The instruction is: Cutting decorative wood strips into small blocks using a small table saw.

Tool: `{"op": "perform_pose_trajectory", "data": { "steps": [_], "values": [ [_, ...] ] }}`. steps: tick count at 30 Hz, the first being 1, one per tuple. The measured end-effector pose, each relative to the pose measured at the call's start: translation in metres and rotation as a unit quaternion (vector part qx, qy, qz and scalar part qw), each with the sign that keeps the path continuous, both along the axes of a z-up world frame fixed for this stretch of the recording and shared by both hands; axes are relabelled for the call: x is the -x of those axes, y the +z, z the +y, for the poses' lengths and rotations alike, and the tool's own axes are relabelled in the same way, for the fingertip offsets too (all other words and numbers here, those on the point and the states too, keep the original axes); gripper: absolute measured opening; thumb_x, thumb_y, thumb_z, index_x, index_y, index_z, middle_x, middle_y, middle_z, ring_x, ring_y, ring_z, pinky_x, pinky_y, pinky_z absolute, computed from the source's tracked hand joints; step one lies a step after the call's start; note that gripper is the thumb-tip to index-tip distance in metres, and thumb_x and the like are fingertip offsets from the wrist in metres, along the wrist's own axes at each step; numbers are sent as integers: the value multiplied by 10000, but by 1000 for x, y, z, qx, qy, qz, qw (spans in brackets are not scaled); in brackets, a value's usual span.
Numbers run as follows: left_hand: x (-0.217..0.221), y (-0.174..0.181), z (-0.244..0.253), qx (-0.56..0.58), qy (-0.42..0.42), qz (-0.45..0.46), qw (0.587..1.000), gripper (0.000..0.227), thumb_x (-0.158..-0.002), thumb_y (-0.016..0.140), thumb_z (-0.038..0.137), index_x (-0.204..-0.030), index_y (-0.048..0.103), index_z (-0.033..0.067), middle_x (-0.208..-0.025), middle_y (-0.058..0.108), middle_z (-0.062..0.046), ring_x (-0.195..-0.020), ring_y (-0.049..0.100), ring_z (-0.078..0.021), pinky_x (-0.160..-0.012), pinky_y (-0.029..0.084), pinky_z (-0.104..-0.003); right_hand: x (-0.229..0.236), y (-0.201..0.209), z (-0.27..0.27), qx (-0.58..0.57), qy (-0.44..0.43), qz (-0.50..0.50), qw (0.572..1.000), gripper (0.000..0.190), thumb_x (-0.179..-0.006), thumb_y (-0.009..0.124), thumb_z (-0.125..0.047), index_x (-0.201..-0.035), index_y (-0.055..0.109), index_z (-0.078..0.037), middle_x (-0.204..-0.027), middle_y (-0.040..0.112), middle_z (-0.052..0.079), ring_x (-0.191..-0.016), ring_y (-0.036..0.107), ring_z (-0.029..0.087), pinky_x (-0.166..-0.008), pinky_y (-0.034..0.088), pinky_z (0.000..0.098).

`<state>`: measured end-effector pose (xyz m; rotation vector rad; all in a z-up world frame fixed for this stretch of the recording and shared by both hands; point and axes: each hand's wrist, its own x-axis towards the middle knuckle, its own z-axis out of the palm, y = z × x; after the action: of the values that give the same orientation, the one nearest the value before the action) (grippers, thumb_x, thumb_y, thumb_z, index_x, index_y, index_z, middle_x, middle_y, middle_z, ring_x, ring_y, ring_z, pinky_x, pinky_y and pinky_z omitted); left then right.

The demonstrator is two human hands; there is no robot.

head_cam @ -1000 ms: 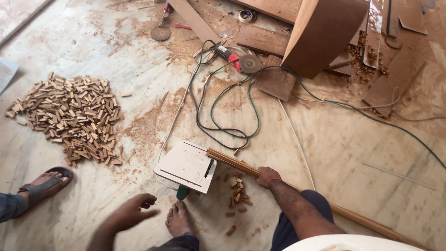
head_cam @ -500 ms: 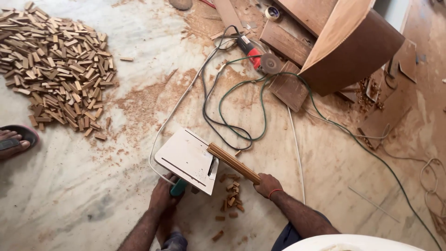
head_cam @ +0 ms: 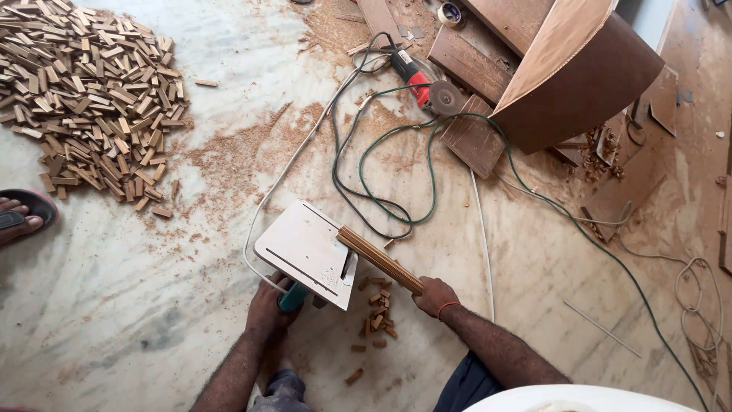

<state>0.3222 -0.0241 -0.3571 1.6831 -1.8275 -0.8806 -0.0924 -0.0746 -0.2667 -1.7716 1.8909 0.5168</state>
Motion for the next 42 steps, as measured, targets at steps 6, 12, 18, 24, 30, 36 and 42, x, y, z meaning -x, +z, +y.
{"op": "perform_pose_trajectory", "data": {
  "steps": [6, 12, 18, 24, 30, 36, 42],
  "values": [
    [2, 10, 1, 3, 7, -20, 1000, 572, -742, 856, 286, -1260, 636, 179, -1406, 546, -75, -1345, 492, -315, -1136, 440, -422, 1, -2, 12, 21, 14, -27, 999, 309, -861, 713, -328, -1052, 667, -89, -948, 746, 184, -942, 722, 379, -892, 574, 480],
    [4, 10, 2, -1, 12, -21, 1000, 513, -739, 845, 269, -1206, 657, 170, -1367, 564, -79, -1288, 516, -322, -1095, 455, -429, 3, 2, 22, 12, 26, -39, 999, 260, -865, 679, -274, -1028, 664, -73, -914, 743, 203, -915, 713, 401, -872, 568, 498],
    [3, 14, 4, 22, 21, 2, 1000, 542, -746, 849, 277, -1240, 655, 169, -1368, 575, -92, -1311, 516, -324, -1087, 473, -433, 0, 16, 30, 3, 34, -41, 999, 254, -856, 676, -269, -1035, 659, -90, -903, 747, 193, -904, 718, 396, -863, 567, 500],
    [2, -17, 3, 2, 22, -14, 1000, 712, -653, 899, 219, -1304, 613, 182, -1456, 500, -102, -1357, 466, -327, -1123, 434, -429, -2, 30, 37, -28, 43, -62, 997, 252, -843, 675, -242, -1045, 663, -92, -905, 747, 172, -899, 732, 364, -853, 582, 471],
    [1, -28, 2, -46, 10, -39, 998, 795, -669, 925, 244, -1373, 555, 223, -1503, 449, -62, -1409, 419, -291, -1197, 383, -399, -2, 29, 37, -62, 33, -87, 994, 229, -812, 702, -216, -957, 686, -39, -882, 732, 179, -878, 708, 370, -826, 573, 465],
    [-1, -27, 0, -28, -3, -41, 999, 777, -646, 933, 247, -1336, 578, 203, -1463, 476, -70, -1373, 438, -306, -1170, 398, -415, 22, -2, 23, -232, -27, -228, 945, 246, -835, 725, -172, -768, 612, 36, -603, 608, 105, -493, 589, 207, -484, 512, 393],
    [-2, -24, -1, -25, -7, -32, 999, 730, -642, 937, 253, -1288, 604, 191, -1431, 502, -68, -1352, 465, -308, -1158, 420, -417, 39, -29, 17, -401, -102, -402, 817, 215, -823, 703, -103, -736, 518, -35, -562, 531, 58, -449, 517, 158, -423, 462, 345]
  ]
}}
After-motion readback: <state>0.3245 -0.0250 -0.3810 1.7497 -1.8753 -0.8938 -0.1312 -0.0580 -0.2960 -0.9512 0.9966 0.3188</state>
